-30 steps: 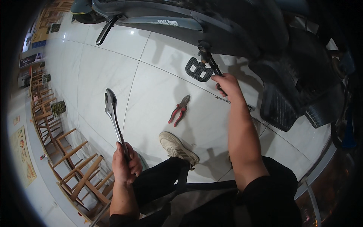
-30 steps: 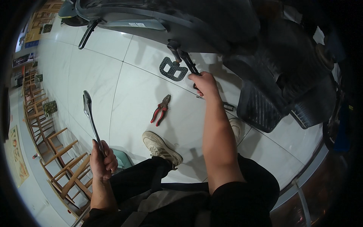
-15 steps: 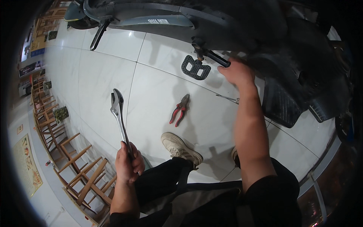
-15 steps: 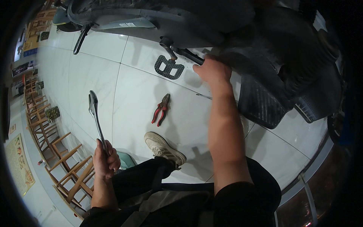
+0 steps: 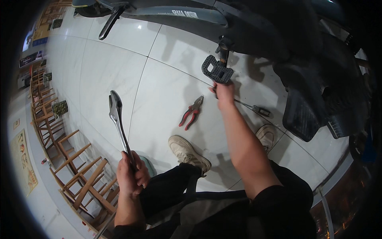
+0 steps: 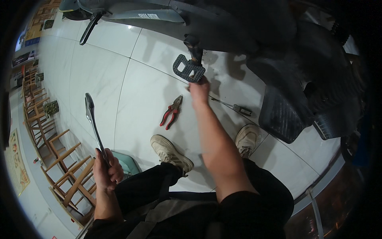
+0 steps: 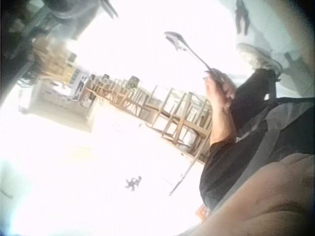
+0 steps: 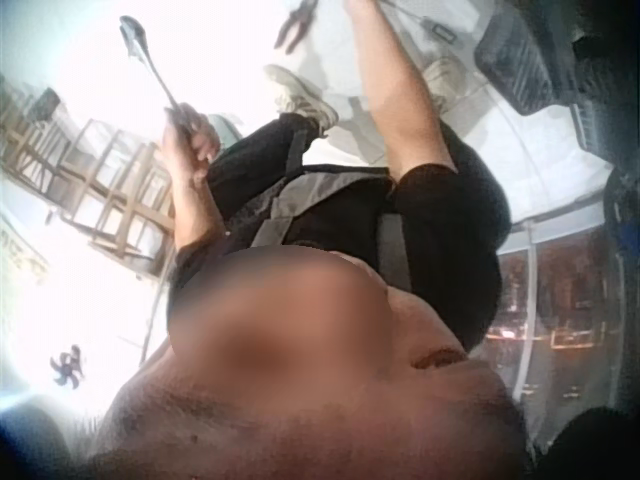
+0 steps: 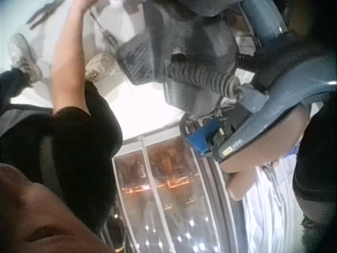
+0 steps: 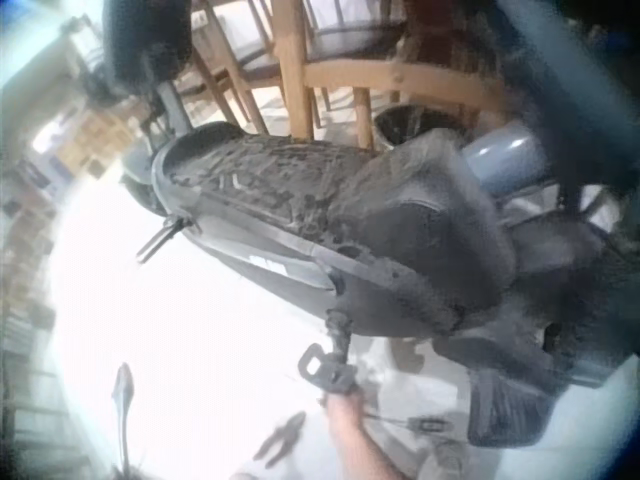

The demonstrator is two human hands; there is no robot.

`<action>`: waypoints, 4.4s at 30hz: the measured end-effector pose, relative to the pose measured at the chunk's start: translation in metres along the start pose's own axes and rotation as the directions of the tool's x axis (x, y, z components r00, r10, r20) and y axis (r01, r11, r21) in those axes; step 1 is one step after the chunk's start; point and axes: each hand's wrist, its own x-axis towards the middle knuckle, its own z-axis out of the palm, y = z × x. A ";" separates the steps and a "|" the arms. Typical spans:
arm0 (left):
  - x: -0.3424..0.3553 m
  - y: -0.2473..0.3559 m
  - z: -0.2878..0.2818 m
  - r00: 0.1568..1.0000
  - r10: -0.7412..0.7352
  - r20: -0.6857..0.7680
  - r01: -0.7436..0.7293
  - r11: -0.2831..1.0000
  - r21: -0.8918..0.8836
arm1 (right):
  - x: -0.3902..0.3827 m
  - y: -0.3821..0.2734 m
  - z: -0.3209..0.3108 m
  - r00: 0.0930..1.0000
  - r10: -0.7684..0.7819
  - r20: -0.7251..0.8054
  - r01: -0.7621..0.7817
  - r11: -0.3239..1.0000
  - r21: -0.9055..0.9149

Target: The person uses a wrench to tighten a bolt on the scooter's pedal, then sweeps the floor with a broom and dustpan. They plug a charger into the scooter and later close the shop's glass door with a locking bar.

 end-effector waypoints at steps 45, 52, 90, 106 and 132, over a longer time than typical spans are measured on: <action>0.199 -0.147 -0.031 0.938 0.334 -0.094 0.002 0.267 0.964 | -0.036 -0.019 -0.176 0.904 -0.007 0.427 0.323 -0.644 -0.693; 0.209 -0.210 -0.024 0.911 0.412 -0.002 -0.068 0.153 0.986 | -0.034 0.024 -0.107 0.889 -0.098 0.447 0.452 0.026 -0.892; -0.220 0.102 0.150 0.978 -0.130 0.165 0.094 0.973 0.211 | -0.447 -0.272 0.027 0.454 0.413 0.790 -0.423 0.880 -0.217; -0.268 0.216 0.340 0.674 -0.024 0.738 -0.187 0.961 0.202 | -0.546 -0.670 -0.076 0.885 -0.197 0.422 0.311 0.924 -0.222; -0.487 -0.042 0.076 0.696 -0.429 -0.576 0.329 0.903 -0.276 | -0.191 -0.784 0.175 0.661 -0.287 0.693 0.313 -0.734 -0.603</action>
